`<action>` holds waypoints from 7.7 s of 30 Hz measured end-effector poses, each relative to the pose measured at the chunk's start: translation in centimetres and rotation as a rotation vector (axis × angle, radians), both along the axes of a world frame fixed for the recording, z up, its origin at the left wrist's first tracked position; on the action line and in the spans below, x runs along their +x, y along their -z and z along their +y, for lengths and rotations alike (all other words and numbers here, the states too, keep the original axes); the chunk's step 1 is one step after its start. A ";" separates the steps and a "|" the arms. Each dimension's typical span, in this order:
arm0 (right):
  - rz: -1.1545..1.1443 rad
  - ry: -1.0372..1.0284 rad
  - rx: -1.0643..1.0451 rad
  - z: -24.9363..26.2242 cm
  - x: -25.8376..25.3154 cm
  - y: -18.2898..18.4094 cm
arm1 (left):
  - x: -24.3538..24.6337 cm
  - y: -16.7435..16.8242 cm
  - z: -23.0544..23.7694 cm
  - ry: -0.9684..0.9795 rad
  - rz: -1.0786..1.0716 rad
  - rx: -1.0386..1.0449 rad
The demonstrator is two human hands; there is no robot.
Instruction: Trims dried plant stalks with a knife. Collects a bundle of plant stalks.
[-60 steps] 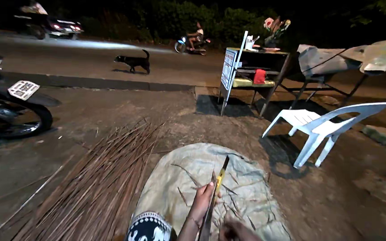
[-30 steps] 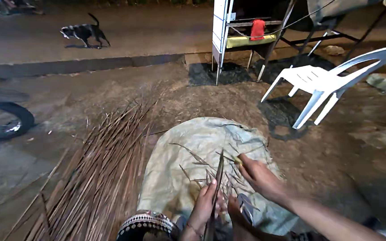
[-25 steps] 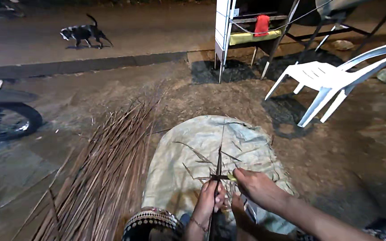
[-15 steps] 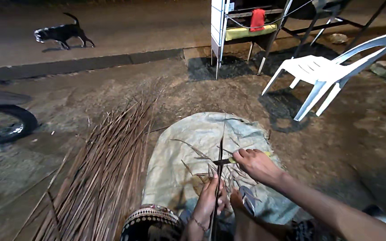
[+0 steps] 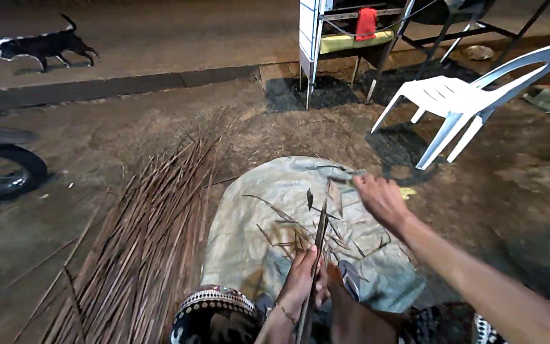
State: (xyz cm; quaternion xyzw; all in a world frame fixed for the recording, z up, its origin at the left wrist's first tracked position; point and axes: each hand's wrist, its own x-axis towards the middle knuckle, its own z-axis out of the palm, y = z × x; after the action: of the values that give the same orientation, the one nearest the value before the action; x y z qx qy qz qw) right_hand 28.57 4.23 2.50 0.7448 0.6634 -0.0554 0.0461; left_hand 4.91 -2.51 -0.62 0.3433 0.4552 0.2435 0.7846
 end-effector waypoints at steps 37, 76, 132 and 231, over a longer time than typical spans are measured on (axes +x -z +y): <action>0.330 0.049 -0.048 -0.9 1.2 -1.9 | -0.8 0.4 0.5 -0.154 -0.179 -0.056; 0.183 -0.649 0.421 -3.3 -5.2 4.6 | -2.0 1.2 1.2 -0.285 -0.417 -0.145; 1.426 0.059 -0.109 -4.4 -6.8 3.9 | 0.1 0.3 0.0 -0.174 -0.129 -0.033; 1.087 0.007 0.318 0.0 4.4 -0.2 | 0.1 -0.1 -1.5 0.097 -0.362 -0.045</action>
State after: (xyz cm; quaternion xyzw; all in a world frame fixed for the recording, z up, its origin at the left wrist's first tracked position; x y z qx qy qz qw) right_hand 32.95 4.28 2.70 0.6094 0.5893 -0.3305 -0.4149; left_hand 5.02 -4.03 -0.49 0.2980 0.2950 0.2529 0.8719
